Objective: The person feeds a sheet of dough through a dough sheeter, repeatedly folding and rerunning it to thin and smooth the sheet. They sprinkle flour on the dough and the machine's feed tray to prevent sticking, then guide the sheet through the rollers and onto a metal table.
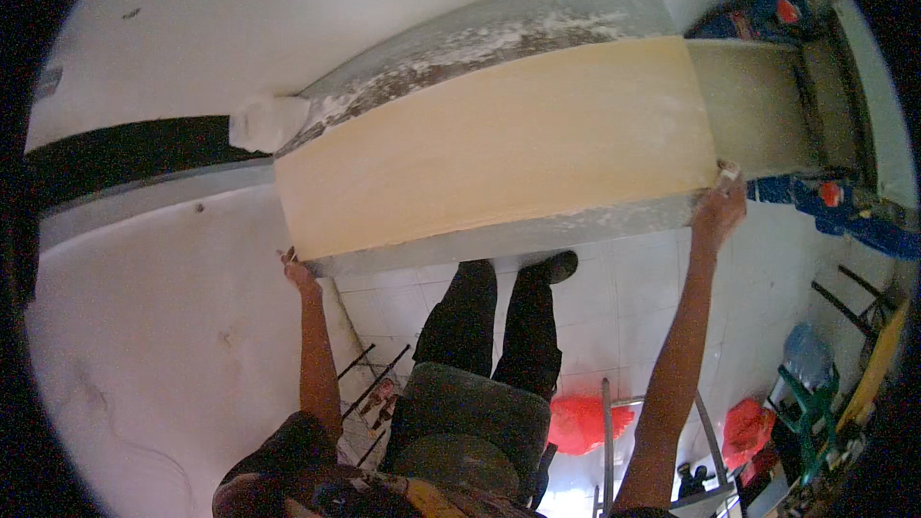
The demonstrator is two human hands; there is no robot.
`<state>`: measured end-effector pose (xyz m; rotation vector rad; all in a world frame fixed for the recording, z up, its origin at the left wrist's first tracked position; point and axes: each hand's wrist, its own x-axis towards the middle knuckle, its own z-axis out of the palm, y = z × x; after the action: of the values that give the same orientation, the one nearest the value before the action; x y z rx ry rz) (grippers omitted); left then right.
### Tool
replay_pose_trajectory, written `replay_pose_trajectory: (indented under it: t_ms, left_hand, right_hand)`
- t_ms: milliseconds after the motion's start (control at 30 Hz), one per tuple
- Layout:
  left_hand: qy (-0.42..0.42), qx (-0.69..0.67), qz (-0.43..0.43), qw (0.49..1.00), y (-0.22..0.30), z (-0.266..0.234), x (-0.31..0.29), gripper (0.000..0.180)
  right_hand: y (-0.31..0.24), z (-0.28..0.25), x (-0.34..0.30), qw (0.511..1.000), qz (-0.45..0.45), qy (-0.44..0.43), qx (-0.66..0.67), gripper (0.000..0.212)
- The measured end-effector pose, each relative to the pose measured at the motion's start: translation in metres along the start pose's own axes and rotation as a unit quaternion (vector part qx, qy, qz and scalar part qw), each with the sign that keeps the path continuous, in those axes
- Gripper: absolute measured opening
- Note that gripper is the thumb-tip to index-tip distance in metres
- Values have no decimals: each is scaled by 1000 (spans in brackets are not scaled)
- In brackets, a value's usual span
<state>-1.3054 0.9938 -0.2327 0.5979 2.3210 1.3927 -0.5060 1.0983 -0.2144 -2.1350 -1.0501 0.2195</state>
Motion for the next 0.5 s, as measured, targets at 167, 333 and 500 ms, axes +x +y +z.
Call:
replay_pose_trajectory:
  t_ms: [167, 333, 500]
  left_hand:
    - [-38, 22, -35, 998, 12, -1, -4, 57]
    - [-22, 292, 239, 926, 76, 18, -25, 55]
    - [-206, 287, 411, 840, 148, 101, -64, 68]
  right_hand:
    - [-3, -3, 7, 997, -28, 41, -58, 43]
    - [-23, -15, -1, 979, -123, 93, -131, 40]
    - [-97, 6, -45, 959, -233, 36, -156, 43]
